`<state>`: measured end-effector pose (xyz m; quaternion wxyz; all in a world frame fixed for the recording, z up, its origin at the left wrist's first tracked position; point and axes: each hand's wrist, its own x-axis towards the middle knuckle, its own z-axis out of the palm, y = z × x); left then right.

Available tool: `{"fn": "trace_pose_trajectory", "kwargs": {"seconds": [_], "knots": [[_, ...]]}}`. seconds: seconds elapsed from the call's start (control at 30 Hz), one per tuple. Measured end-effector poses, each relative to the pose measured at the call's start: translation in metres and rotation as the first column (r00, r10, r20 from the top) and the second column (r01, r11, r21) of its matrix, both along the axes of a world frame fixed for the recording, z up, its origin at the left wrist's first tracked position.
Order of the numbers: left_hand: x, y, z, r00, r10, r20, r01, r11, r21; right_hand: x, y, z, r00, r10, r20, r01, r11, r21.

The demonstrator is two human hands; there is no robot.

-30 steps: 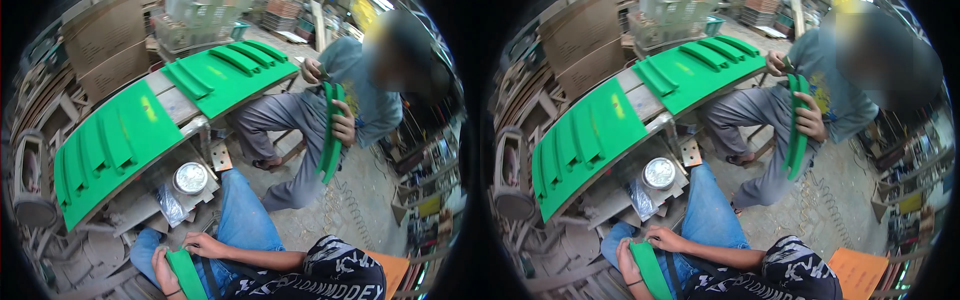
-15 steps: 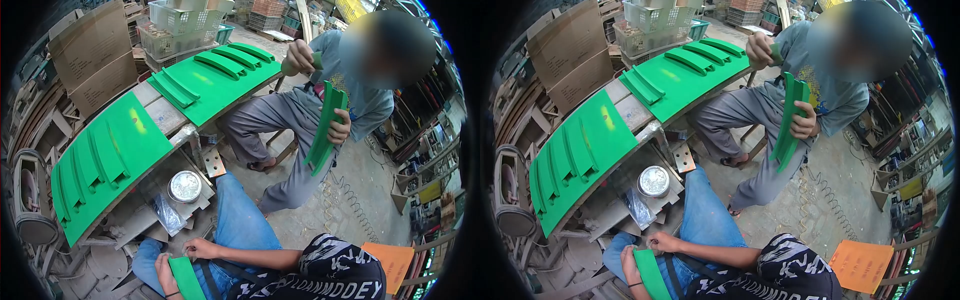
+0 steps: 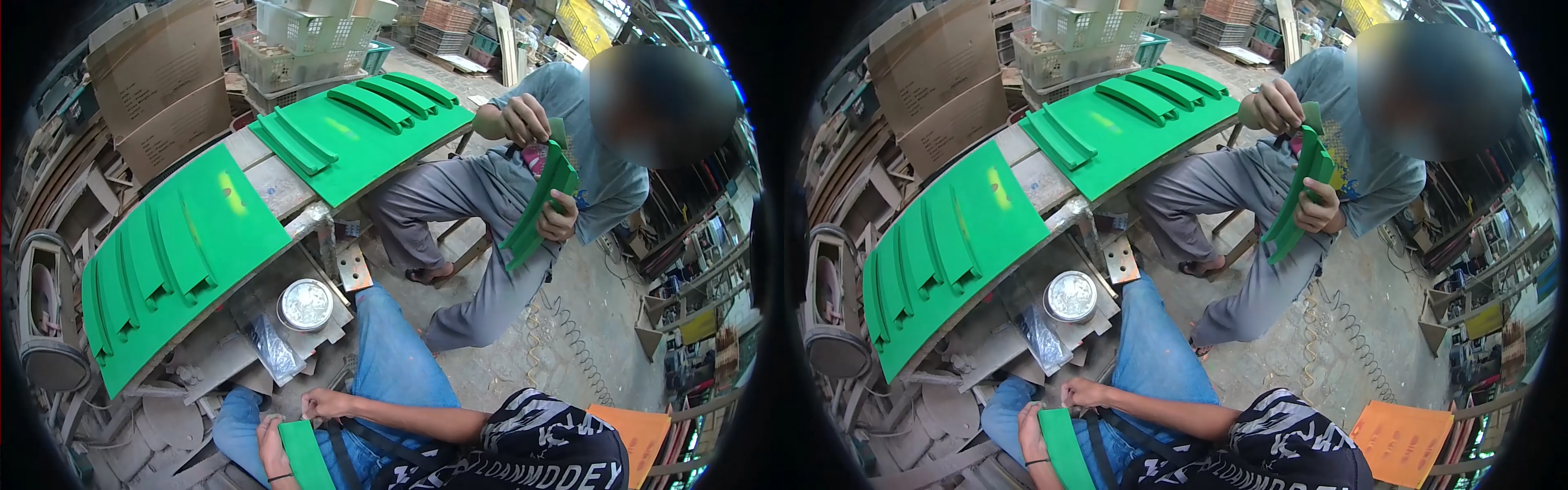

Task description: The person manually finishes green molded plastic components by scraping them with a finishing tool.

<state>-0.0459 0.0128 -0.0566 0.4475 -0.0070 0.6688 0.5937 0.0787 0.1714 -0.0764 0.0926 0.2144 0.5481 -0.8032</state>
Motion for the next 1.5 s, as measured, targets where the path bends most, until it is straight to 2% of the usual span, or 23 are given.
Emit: {"fn": "trace_pose_trajectory", "kwargs": {"seconds": [0.1, 0.17, 0.2, 0.27, 0.4, 0.47, 0.5, 0.53, 0.6, 0.7, 0.77, 0.87, 1.07, 1.13, 1.17, 1.23, 1.3, 1.33, 1.4, 1.47, 1.5], "knots": [[-0.001, 0.003, 0.001, 0.999, 0.013, 0.032, -0.013, 1.0, -0.01, -0.004, 0.003, -0.004, 0.996, 0.055, 0.068, -0.057, 0.998, 0.026], [0.0, 0.0, -0.007, 0.997, 0.04, -0.062, -0.044, 0.997, -0.061, -0.006, -0.005, -0.027, 0.997, 0.0, -0.078, 0.008, 0.995, 0.099], [0.002, -0.005, -0.006, 0.996, 0.067, -0.062, -0.072, 0.994, -0.086, -0.006, -0.002, -0.018, 0.998, 0.052, 0.019, -0.054, 0.991, 0.119], [0.001, -0.003, -0.001, 0.998, 0.014, -0.064, -0.014, 1.0, 0.0, -0.008, -0.009, -0.023, 0.999, -0.018, -0.052, 0.024, 0.994, 0.107], [0.001, -0.002, 0.004, 0.997, 0.05, -0.056, -0.052, 0.998, -0.032, -0.008, -0.016, -0.03, 0.994, -0.052, -0.099, 0.06, 0.995, 0.077], [0.003, -0.001, 0.007, 0.998, 0.051, -0.03, -0.052, 0.998, -0.037, -0.008, -0.018, -0.034, 0.992, -0.064, -0.109, 0.061, 0.998, -0.022], [0.003, 0.0, 0.008, 0.997, 0.064, -0.03, -0.065, 0.997, -0.05, -0.007, -0.016, -0.026, 0.992, -0.05, -0.116, 0.05, 0.999, -0.001], [0.003, 0.002, 0.009, 0.997, 0.052, -0.056, -0.055, 0.998, -0.044, -0.005, -0.016, -0.023, 0.984, -0.045, -0.173, 0.066, 0.991, 0.116], [0.005, 0.0, 0.011, 0.994, 0.066, -0.089, -0.072, 0.995, -0.065, -0.003, -0.015, -0.019, 0.989, -0.068, -0.13, 0.068, 0.998, -0.007], [0.009, 0.003, 0.02, 0.984, 0.106, -0.144, -0.115, 0.992, -0.059, -0.003, -0.018, -0.017, 0.985, -0.095, -0.141, 0.092, 0.995, -0.029], [0.009, 0.003, 0.027, 0.993, 0.089, -0.08, -0.092, 0.995, -0.035, -0.002, -0.018, -0.01, 0.99, -0.087, -0.111, 0.086, 0.996, -0.015], [0.01, 0.003, 0.03, 0.995, 0.063, -0.076, -0.066, 0.997, -0.038, -0.003, -0.017, -0.005, 0.992, -0.085, -0.09, 0.09, 0.995, 0.052], [0.023, 0.012, 0.048, 0.99, -0.024, -0.14, 0.023, 1.0, -0.007, 0.005, -0.001, 0.028, 0.997, -0.071, -0.012, 0.072, 0.997, 0.029], [0.029, 0.018, 0.057, 0.988, -0.039, -0.147, 0.043, 0.999, 0.022, 0.011, 0.008, 0.043, 0.998, -0.016, 0.068, 0.018, 1.0, -0.021], [0.033, 0.019, 0.063, 0.988, -0.049, -0.149, 0.056, 0.997, 0.047, 0.015, 0.013, 0.05, 0.998, -0.017, 0.065, 0.018, 1.0, -0.017], [0.039, 0.02, 0.075, 0.985, -0.077, -0.154, 0.087, 0.994, 0.06, 0.024, 0.022, 0.061, 1.0, 0.015, -0.018, -0.018, 0.982, -0.189], [0.042, 0.023, 0.091, 0.98, -0.112, -0.166, 0.126, 0.989, 0.082, 0.031, 0.021, 0.073, 0.999, 0.001, -0.05, -0.013, 0.973, -0.231], [0.044, 0.024, 0.101, 0.96, -0.158, -0.23, 0.186, 0.977, 0.106, 0.034, 0.023, 0.086, 0.997, -0.008, -0.077, -0.013, 0.961, -0.276], [0.054, 0.022, 0.127, 0.937, -0.195, -0.289, 0.239, 0.963, 0.125, 0.044, 0.025, 0.123, 0.995, 0.024, -0.094, -0.046, 0.97, -0.239], [0.065, 0.029, 0.164, 0.791, -0.231, -0.566, 0.316, 0.947, 0.055, 0.054, 0.027, 0.172, 0.993, 0.024, -0.114, -0.037, 0.993, -0.115], [0.073, 0.032, 0.193, 0.792, -0.226, -0.567, 0.31, 0.949, 0.054, 0.059, 0.026, 0.192, 0.985, 0.009, -0.173, -0.021, 0.998, -0.067]]}}
